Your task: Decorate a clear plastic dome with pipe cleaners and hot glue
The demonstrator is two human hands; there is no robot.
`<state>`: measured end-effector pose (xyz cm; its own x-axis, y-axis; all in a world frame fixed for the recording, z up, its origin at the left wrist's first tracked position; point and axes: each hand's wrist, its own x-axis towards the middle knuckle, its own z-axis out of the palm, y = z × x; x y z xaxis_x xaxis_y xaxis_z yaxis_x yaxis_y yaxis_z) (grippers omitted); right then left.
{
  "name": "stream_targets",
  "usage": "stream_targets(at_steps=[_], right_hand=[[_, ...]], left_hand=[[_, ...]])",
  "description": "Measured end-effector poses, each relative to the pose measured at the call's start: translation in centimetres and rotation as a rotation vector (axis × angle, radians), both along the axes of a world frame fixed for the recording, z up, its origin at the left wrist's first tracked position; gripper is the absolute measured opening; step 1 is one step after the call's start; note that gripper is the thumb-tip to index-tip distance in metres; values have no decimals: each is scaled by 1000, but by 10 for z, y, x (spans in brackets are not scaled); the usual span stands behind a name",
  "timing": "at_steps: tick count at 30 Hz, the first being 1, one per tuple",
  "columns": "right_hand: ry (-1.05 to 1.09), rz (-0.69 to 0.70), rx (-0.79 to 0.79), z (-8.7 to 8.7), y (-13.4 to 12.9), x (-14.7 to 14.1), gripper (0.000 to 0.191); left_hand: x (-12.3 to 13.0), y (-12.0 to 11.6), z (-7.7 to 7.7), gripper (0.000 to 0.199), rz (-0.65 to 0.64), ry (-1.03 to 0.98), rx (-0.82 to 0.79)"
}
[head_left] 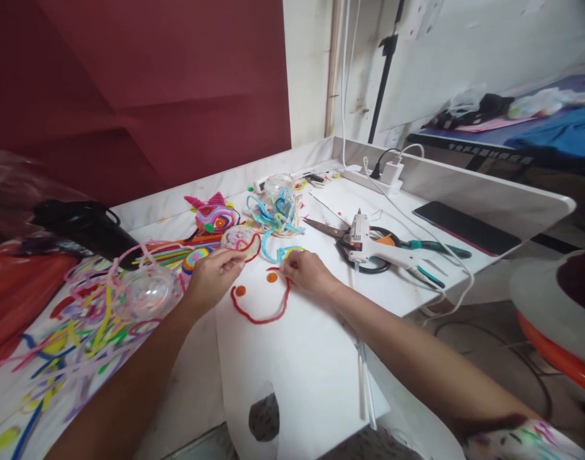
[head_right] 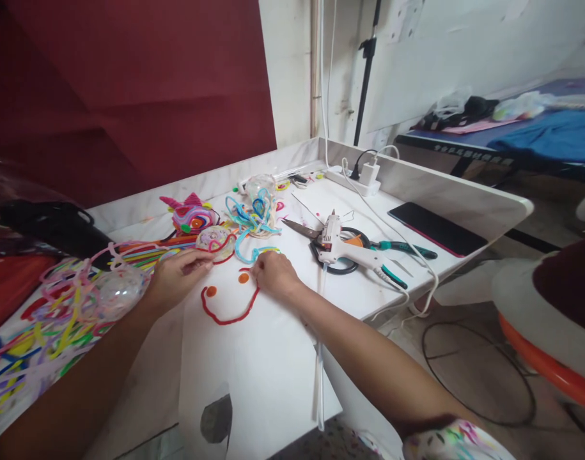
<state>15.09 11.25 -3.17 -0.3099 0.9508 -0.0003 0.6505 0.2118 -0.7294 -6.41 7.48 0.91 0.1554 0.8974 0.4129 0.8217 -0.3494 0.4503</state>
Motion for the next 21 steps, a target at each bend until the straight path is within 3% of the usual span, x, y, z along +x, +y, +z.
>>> stream_targets(at_steps=[13, 18, 21], right_hand=[[524, 157, -270, -8, 1, 5, 27], [664, 222, -350, 0, -1, 1, 38], [651, 272, -348, 10, 0, 4, 41]], left_hand=[[-28, -39, -8, 26, 55, 54, 19], [-30, -47, -17, 25, 5, 6, 43], [-33, -47, -22, 27, 46, -102, 7]])
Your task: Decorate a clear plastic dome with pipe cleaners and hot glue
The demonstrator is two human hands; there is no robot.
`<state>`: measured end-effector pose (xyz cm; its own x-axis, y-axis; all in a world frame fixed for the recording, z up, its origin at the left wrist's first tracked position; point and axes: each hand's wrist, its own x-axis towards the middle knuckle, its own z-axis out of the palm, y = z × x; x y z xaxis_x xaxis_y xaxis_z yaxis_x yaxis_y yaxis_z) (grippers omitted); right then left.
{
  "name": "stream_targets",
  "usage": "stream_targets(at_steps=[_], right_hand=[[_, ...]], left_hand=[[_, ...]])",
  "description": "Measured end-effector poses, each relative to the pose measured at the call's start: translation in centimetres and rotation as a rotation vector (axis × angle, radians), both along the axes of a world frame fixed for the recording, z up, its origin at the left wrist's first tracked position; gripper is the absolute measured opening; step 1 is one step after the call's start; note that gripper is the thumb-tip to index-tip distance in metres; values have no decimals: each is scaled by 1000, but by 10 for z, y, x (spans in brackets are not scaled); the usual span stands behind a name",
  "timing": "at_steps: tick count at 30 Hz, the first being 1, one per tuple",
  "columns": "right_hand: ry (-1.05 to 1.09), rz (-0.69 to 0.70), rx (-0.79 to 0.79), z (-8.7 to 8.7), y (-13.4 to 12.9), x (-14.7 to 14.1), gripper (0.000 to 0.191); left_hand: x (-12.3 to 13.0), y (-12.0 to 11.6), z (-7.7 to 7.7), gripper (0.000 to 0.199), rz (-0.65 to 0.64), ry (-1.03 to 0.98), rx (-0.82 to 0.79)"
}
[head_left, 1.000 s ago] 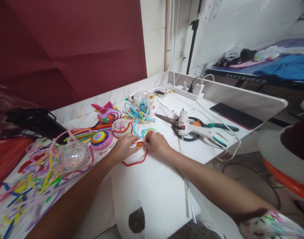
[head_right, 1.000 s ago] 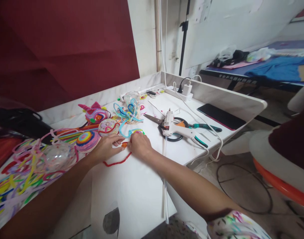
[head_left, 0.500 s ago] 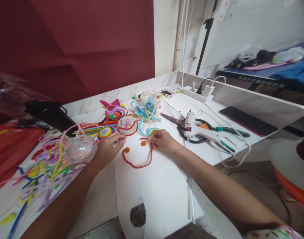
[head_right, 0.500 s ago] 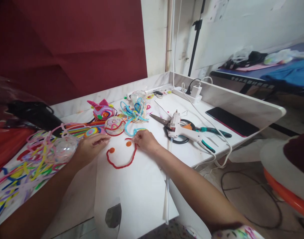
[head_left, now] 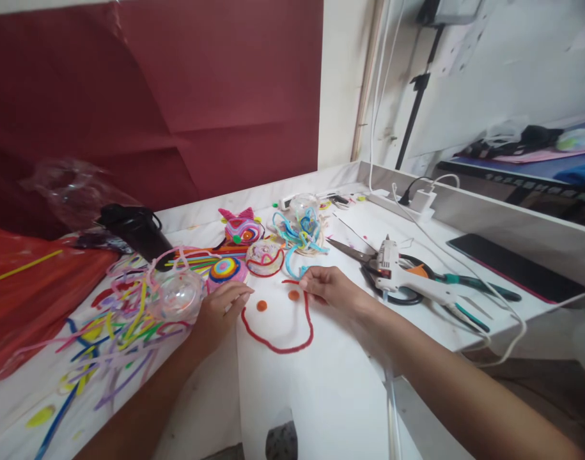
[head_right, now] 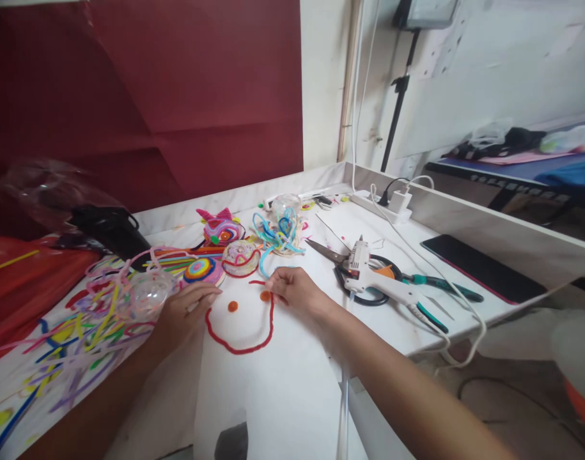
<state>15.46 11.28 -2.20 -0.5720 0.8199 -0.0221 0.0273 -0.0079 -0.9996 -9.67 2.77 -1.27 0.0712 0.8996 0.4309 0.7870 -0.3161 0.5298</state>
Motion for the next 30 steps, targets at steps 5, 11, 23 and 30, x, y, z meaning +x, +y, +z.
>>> stream_targets(at_steps=[5, 11, 23, 30], right_hand=[[33, -92, -25, 17, 15, 12, 50], [131, -273, -48, 19, 38, 14, 53], [267, -417, -135, -17, 50, 7, 54], [333, -526, -198, -12, 42, 4, 54]], left_hand=[[-7, 1, -10, 33, 126, -210, -87], [-3, 0, -25, 26, 100, -136, -90], [0, 2, -52, 31, -61, 220, 111], [0, 4, -56, 33, -58, 246, 138]])
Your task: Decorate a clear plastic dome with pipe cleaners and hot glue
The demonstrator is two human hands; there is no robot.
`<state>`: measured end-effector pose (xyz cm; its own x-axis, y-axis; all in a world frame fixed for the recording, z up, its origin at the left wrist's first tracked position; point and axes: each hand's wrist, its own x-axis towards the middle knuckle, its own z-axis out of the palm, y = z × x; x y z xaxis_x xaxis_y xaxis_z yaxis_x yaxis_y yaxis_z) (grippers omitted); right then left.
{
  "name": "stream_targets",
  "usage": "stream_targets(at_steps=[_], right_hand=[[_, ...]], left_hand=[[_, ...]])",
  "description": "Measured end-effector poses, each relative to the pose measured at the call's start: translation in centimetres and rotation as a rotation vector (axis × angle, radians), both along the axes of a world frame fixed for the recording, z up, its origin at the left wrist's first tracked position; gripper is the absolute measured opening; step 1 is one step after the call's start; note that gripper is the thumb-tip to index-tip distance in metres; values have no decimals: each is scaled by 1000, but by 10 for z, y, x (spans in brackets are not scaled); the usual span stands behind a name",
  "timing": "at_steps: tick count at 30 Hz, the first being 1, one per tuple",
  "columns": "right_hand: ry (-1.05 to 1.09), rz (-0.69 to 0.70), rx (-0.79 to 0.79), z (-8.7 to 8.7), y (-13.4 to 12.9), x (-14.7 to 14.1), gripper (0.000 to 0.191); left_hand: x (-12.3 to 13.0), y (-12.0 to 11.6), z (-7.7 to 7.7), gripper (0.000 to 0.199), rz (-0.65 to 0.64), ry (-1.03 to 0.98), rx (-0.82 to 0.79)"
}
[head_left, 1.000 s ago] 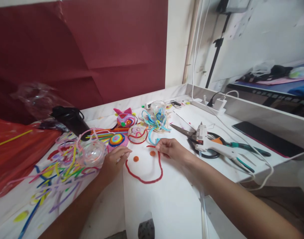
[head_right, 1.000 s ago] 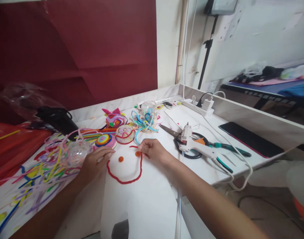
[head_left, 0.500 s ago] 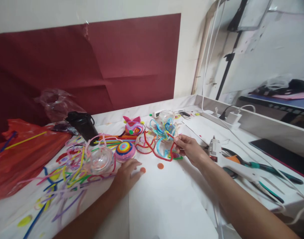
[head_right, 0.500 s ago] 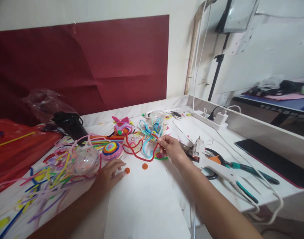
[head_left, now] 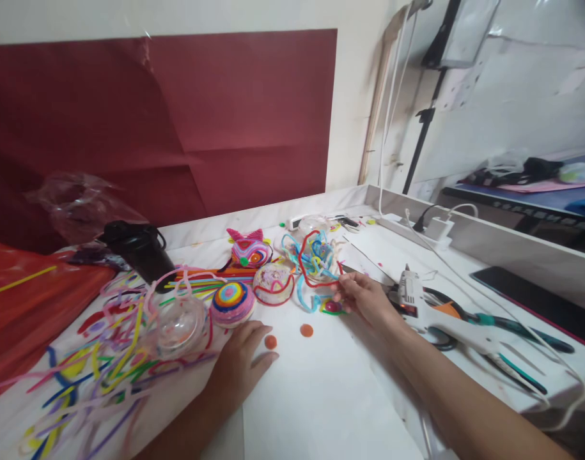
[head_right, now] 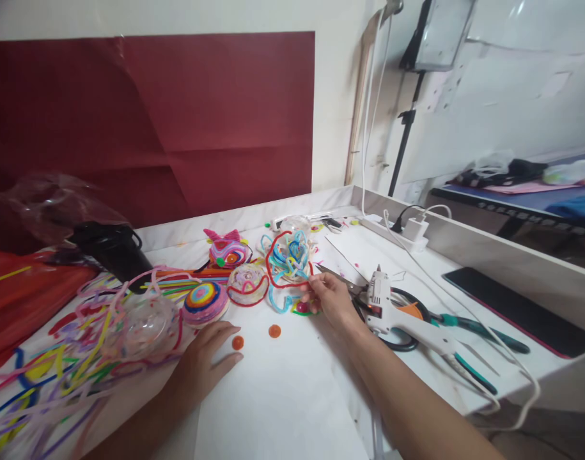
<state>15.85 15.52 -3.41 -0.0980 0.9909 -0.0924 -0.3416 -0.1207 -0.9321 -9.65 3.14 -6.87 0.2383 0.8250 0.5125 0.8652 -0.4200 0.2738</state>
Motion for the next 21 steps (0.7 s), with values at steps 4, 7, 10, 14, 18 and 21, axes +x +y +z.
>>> stream_targets(at_steps=[4, 7, 10, 14, 18, 21], right_hand=[[1, -30, -22, 2, -2, 3, 54], [11, -22, -7, 4, -1, 7, 53], [36, 3, 19, 5, -1, 10, 52], [3, 46, 109, 6, -2, 12, 46], [-164, 94, 290, 12, -9, 6, 40], [-319, 202, 457, 26, -17, -5, 33]], left_hand=[[2, 0, 2, 30, 9, 0, 1], [4, 0, 2, 29, 25, -14, -11], [5, -1, 1, 30, 44, -39, -24], [5, -2, 4, 26, 44, -121, -54], [1, 1, 25, 22, 103, -272, -82], [-2, 6, 55, 26, 176, -416, -120]])
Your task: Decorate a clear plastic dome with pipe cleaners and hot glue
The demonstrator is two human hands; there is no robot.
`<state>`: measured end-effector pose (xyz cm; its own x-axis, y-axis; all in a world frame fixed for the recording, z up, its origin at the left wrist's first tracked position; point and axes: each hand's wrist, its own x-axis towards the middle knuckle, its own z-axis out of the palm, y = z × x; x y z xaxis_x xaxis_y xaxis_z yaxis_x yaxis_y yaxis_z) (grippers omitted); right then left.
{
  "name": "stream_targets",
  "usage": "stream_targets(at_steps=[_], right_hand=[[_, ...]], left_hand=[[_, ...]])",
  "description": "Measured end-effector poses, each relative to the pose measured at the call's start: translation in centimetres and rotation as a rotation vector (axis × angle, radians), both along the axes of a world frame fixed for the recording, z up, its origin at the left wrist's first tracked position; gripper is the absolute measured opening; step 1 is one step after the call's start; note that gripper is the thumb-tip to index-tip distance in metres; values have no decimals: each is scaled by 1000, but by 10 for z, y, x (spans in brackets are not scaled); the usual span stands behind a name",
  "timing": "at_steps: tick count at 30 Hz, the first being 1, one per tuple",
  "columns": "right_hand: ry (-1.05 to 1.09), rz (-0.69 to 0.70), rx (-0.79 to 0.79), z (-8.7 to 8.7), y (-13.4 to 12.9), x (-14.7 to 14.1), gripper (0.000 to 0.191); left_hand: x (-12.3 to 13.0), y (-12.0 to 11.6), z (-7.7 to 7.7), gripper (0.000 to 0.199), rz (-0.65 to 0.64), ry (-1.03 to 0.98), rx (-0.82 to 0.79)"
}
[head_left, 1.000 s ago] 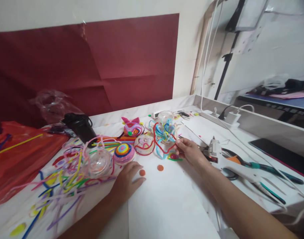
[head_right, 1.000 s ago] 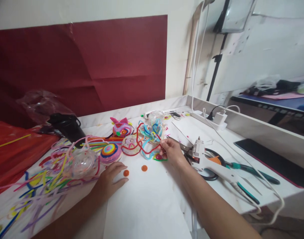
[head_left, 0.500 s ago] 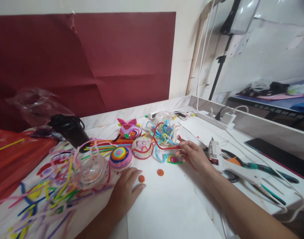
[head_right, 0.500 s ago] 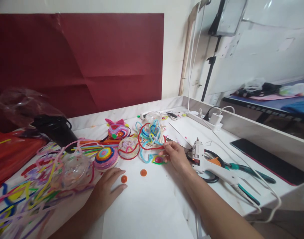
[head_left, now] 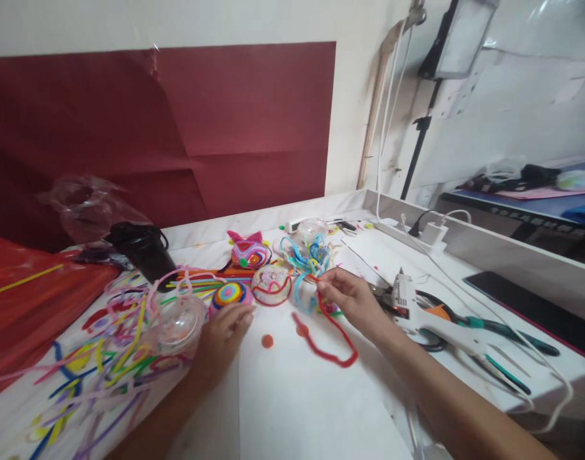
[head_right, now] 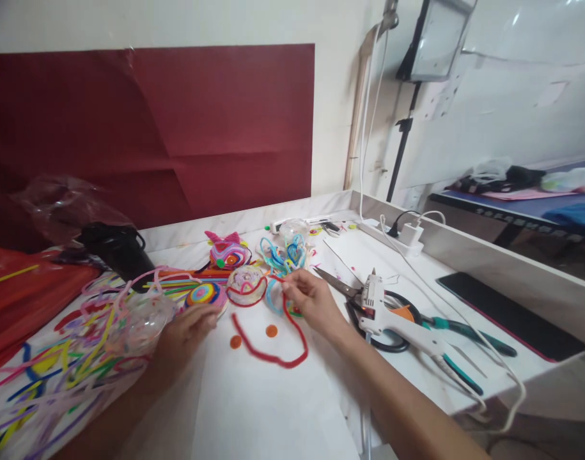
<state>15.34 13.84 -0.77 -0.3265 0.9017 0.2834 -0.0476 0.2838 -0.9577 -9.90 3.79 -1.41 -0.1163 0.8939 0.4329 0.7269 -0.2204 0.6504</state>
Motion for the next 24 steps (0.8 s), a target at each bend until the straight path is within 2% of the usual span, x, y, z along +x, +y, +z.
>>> stream_targets(at_steps=[2, 5, 7, 10, 14, 17, 20, 24], right_hand=[[-94, 83, 128, 14, -3, -10, 26], [-208, 181, 325, 35, -3, -26, 18], [-254, 214, 403, 45, 1, -36, 14], [-287, 211, 458, 54, 9, -49, 10], [-333, 186, 533, 56, 28, -65, 8], [-483, 153, 630, 57, 51, -77, 8], [-669, 116, 664, 57, 78, -89, 15], [-745, 92, 628, 54, 107, -103, 16]], left_hand=[[1, 6, 23, 32, -14, -125, -68], [8, 16, 53, 42, -117, -232, -206], [15, 22, 68, 42, -150, -196, -238], [20, 32, 81, 35, -133, -62, -199], [8, 51, 90, 30, -146, 71, -225], [-9, 71, 91, 21, -64, 126, -234], [-27, 92, 87, 19, -14, 115, -263], [-42, 117, 73, 12, 21, 58, -297]])
